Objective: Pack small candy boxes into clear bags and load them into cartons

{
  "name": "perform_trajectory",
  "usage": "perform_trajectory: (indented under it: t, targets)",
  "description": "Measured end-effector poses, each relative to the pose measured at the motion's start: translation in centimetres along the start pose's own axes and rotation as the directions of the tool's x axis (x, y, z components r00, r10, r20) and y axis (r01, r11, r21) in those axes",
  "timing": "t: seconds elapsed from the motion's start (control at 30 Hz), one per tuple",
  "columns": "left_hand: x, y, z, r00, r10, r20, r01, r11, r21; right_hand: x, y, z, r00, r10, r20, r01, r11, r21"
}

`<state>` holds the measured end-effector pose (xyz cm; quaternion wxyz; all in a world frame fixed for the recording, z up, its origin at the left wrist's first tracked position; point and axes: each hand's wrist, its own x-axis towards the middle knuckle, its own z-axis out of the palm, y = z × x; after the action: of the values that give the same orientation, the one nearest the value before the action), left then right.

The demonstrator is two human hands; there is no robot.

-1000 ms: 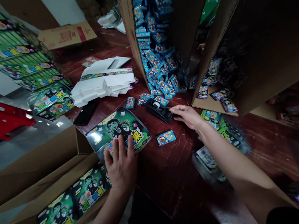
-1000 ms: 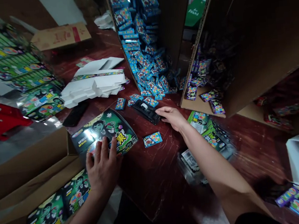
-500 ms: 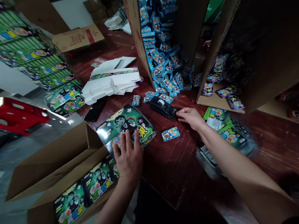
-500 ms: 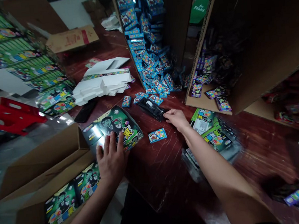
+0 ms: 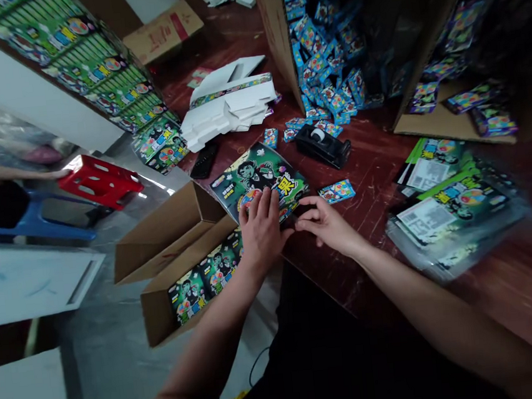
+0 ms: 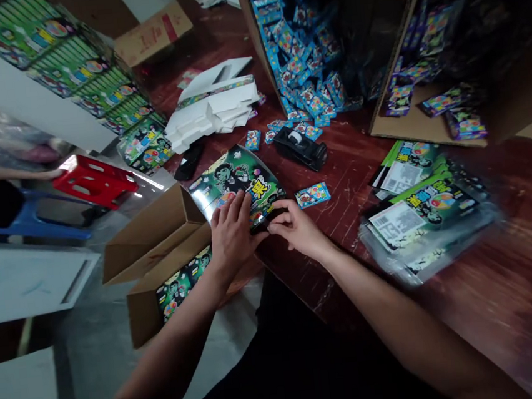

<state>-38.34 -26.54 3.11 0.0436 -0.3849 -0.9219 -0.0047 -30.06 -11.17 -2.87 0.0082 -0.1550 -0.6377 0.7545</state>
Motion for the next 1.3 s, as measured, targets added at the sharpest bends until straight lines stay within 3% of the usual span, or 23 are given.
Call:
perform_trajectory:
  t: [0.27, 0.7, 0.97, 1.07, 1.13, 1.17, 1.2, 1.23, 1.27, 1.3]
  targets:
    - [0.3, 0.6, -0.5, 0.995, -0.061, -0.081, 0.055, 0.996, -0.074, 3.5, 2.5, 1.7, 0.983, 0.017, -0.181, -0.038, 0.993, -0.111]
    - [0.9, 1.2, 0.8, 0.98, -0.131, -0.152, 0.116, 0.987, -0.107, 5.0, 2.0, 1.4, 0.973, 0.025, -0.229, -0.083, 0.965, -0.248]
    - [0.5, 1.3, 0.2, 0.983, -0.113, -0.144, 0.095, 0.987, -0.129, 3.7, 0.3, 1.4, 0.939, -0.001, -0.343, -0.203, 0.806, -0.557]
    - [0.0, 0.2, 0.1, 0.978, -0.134, -0.161, 0.094, 0.968, -0.233, 3.6, 0.0, 1.8, 0.931, 0.001, -0.364, -0.249, 0.731, -0.635]
    - [-0.5, -1.0, 0.1, 0.932, -0.335, -0.135, 0.234, 0.844, -0.483, 3.6, -0.2, 1.8, 0.935, 0.0, -0.355, -0.256, 0.692, -0.675]
    - [-0.9, -1.7, 0.1, 0.875, -0.482, -0.051, 0.334, 0.675, -0.658, 3.5, -0.4, 1.7, 0.939, -0.004, -0.343, -0.25, 0.677, -0.692]
    - [-1.4, -2.3, 0.2, 0.8, -0.594, 0.08, 0.408, 0.443, -0.798, 3.4, -0.7, 1.6, 0.944, -0.01, -0.329, -0.239, 0.663, -0.709]
    - [-1.9, -2.8, 0.3, 0.723, -0.643, 0.253, 0.442, 0.15, -0.884, 3.3, -0.9, 1.5, 0.95, -0.02, -0.311, -0.224, 0.65, -0.726]
    - [-2.4, -3.3, 0.5, 0.682, -0.632, 0.368, 0.449, -0.035, -0.893, 3.2, -1.1, 1.4, 0.956, -0.029, -0.291, -0.207, 0.636, -0.743]
    - [-3.0, -3.6, 0.8, 0.675, -0.61, 0.416, 0.44, -0.121, -0.89, 3.0, -1.3, 1.4, 0.961, -0.039, -0.275, -0.193, 0.619, -0.762]
